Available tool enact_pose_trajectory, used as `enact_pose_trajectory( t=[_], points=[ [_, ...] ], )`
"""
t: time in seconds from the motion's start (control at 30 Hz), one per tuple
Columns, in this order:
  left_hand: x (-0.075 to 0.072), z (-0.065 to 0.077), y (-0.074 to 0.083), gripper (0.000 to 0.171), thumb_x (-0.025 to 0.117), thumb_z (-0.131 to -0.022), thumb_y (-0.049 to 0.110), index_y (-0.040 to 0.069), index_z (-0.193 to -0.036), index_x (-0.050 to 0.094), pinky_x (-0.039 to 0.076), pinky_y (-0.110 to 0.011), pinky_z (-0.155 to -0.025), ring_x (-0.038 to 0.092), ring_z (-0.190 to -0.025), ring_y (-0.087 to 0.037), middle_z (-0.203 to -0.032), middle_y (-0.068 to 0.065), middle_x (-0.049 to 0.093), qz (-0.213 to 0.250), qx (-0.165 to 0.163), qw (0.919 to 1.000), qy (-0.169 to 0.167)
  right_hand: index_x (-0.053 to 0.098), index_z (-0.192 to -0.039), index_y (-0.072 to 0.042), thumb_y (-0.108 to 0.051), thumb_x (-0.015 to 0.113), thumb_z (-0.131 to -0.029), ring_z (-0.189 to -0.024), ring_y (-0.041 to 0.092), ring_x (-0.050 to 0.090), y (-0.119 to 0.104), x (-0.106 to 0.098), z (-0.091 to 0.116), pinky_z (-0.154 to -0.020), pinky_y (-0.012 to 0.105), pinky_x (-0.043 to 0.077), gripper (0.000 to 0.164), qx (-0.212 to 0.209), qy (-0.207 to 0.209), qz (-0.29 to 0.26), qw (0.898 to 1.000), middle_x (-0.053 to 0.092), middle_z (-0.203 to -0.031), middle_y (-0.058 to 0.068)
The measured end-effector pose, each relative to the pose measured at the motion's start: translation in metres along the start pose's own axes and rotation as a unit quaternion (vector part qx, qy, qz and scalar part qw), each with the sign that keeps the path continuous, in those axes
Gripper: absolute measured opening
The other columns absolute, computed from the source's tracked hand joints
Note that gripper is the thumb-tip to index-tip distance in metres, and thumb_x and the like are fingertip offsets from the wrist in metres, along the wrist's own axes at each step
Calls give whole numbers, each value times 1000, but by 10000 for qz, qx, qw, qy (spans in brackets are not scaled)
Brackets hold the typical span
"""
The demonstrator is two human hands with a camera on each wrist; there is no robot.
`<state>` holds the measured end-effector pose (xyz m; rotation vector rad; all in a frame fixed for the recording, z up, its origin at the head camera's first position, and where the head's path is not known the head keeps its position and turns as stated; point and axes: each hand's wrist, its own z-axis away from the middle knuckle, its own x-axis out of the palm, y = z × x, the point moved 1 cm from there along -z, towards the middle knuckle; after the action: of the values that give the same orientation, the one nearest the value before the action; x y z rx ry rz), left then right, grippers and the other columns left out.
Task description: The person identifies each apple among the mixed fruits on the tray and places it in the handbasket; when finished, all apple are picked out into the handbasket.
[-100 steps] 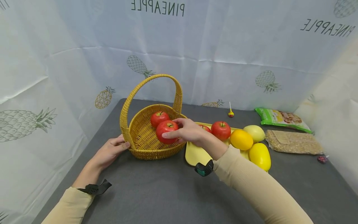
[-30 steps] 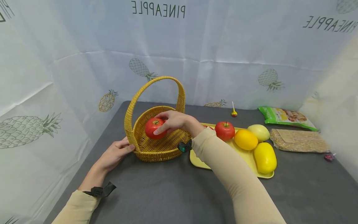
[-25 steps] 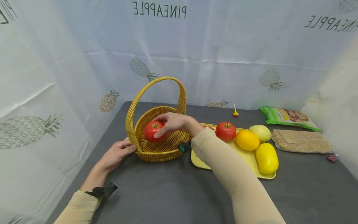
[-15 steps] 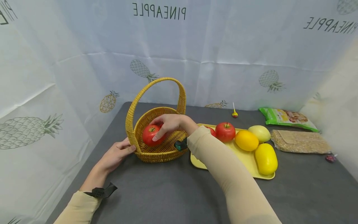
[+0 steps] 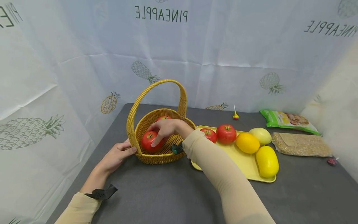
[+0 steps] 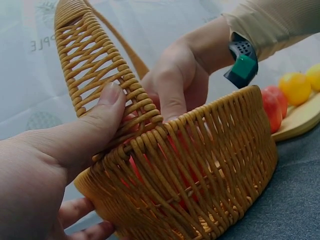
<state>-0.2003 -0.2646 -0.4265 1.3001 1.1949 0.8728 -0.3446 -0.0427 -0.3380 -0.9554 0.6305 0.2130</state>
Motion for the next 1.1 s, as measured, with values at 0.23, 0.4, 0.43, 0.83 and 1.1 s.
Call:
enact_pose_trajectory(
  t=[0.23, 0.4, 0.43, 0.83, 1.1],
  points=[
    [0, 3, 0, 34, 66, -102, 18, -4, -127, 70, 20, -58, -118, 5, -156, -34, -166, -14, 26, 57, -66, 10000, -11, 50, -152, -23, -30, 86, -85, -125, 22, 47, -3, 4, -3, -100, 39, 47, 77, 77, 135, 106, 9998, 52, -138, -2],
    [1, 3, 1, 34, 67, -102, 18, -4, -128, 70, 21, -59, -117, 6, -156, -34, -166, -14, 26, 50, -78, 10000, 4, 49, -153, -25, -27, 86, -85, -127, 23, 46, -5, 6, -2, -100, 40, 47, 78, 238, 349, 211, 9989, 51, -140, 0],
    [1, 3, 2, 34, 67, -102, 18, -4, -128, 70, 21, -59, -117, 6, -156, -34, -166, -14, 26, 45, -79, 10000, 12, 49, -154, -26, -27, 86, -85, -127, 23, 46, -5, 6, -2, -100, 40, 47, 78, 271, 397, 216, 9986, 51, -141, 0],
    [1, 3, 3, 35, 67, -102, 18, -5, -127, 69, 23, -58, -116, 7, -156, -35, -166, -15, 26, -8, -62, 10000, 28, 45, -156, -21, -32, 85, -86, -130, 23, 45, -2, 4, 8, -102, 40, 47, 81, 92, 507, 144, 9986, 49, -147, 0],
    [1, 4, 3, 34, 67, -102, 18, -5, -127, 69, 22, -58, -116, 7, -155, -36, -166, -16, 26, -97, -18, 9999, 29, 47, -155, -19, -33, 80, -90, -136, 25, 43, -3, 4, 27, -98, 37, 50, 74, -79, 778, -15, 9969, 45, -152, 7]
  ],
)
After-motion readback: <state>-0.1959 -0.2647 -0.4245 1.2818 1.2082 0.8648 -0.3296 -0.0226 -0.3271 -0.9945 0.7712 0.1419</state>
